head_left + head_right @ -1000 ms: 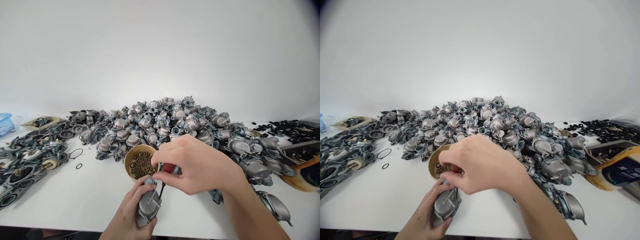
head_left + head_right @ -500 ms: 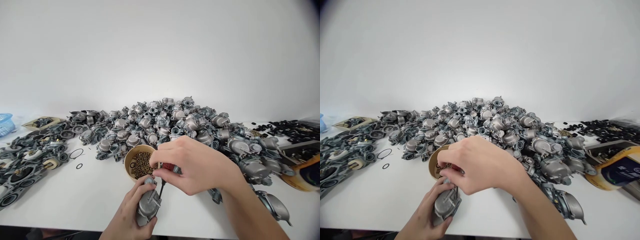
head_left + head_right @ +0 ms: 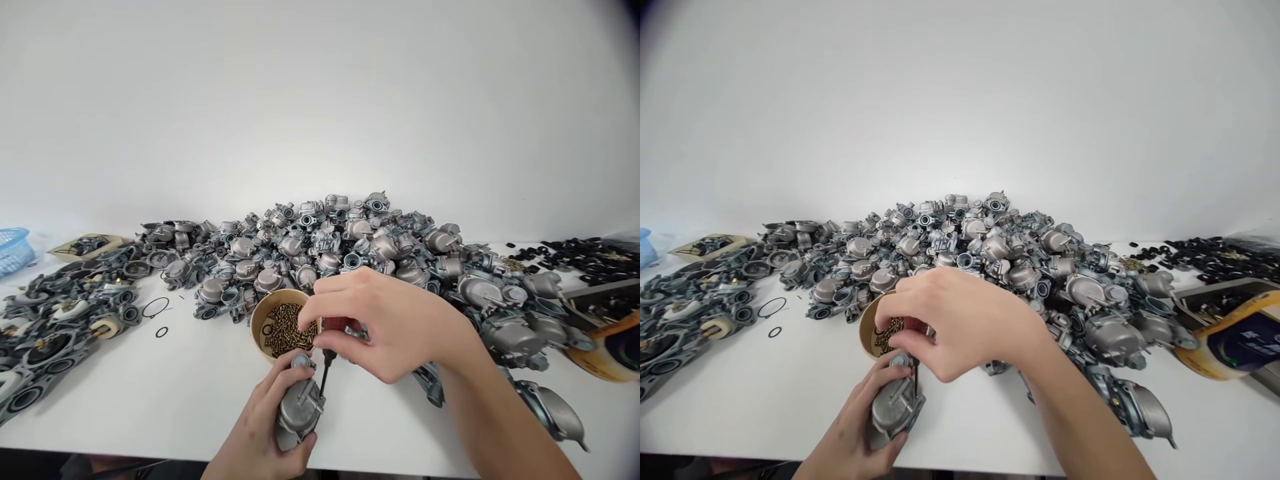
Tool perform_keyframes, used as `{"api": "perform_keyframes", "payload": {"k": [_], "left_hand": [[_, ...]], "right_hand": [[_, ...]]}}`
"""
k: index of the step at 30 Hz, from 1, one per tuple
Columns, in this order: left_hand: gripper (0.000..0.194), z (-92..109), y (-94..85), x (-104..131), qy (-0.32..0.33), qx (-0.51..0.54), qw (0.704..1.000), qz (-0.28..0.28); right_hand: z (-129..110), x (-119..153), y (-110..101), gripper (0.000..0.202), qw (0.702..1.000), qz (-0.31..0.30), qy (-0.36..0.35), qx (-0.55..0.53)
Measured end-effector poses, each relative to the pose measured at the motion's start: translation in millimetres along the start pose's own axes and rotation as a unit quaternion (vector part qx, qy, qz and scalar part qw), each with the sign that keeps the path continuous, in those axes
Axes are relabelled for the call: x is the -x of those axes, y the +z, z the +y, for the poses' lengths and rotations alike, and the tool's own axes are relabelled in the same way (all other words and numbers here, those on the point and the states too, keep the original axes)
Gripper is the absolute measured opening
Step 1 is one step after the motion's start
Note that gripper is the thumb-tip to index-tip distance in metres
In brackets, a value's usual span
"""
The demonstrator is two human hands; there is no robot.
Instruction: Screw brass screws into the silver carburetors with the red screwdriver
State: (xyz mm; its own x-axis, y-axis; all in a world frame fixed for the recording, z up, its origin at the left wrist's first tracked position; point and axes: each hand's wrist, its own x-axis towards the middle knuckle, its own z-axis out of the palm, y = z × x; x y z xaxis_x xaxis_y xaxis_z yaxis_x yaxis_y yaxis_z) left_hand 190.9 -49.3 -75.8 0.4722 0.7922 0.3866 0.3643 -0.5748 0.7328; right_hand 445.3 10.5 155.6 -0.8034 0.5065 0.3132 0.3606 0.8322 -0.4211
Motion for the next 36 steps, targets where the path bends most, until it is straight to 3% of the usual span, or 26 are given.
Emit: {"api": "perform_keyframes", "payload": {"k": [2, 5, 7, 9, 11, 14, 17, 21, 23, 27, 30, 33, 36], "left_hand": [[0.078, -3, -0.2, 2, 0.003, -0.019, 1.000, 0.009], [0.079, -11, 2.7, 7, -0.004, -0.049, 0.999, 0.011], [0.078, -19, 7.4, 12, -0.017, -0.060, 0.998, 0.015], [0.076, -25, 12.9, 15, -0.039, -0.069, 0.996, 0.030], [0.076, -27, 16.9, 17, -0.063, -0.074, 0.995, 0.037], [0.083, -22, 16.3, 14, -0.054, -0.059, 0.996, 0.049], [0.085, -12, 9.6, 7, -0.005, -0.041, 0.999, 0.034], [0.081, -4, 3.7, 1, 0.006, -0.014, 1.000, 0.028], [0.081, -4, 4.2, 2, 0.000, -0.011, 1.000, 0.024], [0.082, -10, 7.9, 5, -0.007, -0.015, 1.000, 0.021], [0.087, -12, 8.8, 6, 0.000, -0.025, 0.999, 0.025], [0.090, -9, 7.0, 4, 0.000, -0.027, 0.999, 0.018], [0.089, -5, 4.3, 1, 0.006, -0.026, 0.999, 0.017]], "right_hand": [[-4, -6, 4, 0.006, 1.000, 0.012, 0.013, 0.017], [-18, -13, 14, 0.027, 0.994, 0.012, 0.035, 0.107], [-30, -13, 18, 0.026, 0.989, -0.003, 0.022, 0.143], [-39, -10, 19, 0.006, 0.991, -0.020, -0.003, 0.131], [-42, -4, 16, 0.023, 0.993, -0.067, -0.039, 0.090], [-39, 3, 9, 0.042, 0.996, -0.074, -0.035, 0.037], [-32, 6, 5, 0.013, 0.997, -0.029, 0.012, 0.075], [-28, 3, 2, 0.030, 0.989, -0.028, 0.076, 0.126], [-29, 3, 1, 0.013, 0.991, -0.039, 0.074, 0.106], [-31, 5, -2, 0.040, 0.995, -0.065, 0.042, 0.061], [-28, 6, -1, 0.030, 0.997, -0.056, 0.022, 0.048], [-24, 4, 1, 0.012, 0.996, -0.041, 0.047, 0.065], [-22, 2, 1, 0.022, 0.992, -0.042, 0.080, 0.083]]}}
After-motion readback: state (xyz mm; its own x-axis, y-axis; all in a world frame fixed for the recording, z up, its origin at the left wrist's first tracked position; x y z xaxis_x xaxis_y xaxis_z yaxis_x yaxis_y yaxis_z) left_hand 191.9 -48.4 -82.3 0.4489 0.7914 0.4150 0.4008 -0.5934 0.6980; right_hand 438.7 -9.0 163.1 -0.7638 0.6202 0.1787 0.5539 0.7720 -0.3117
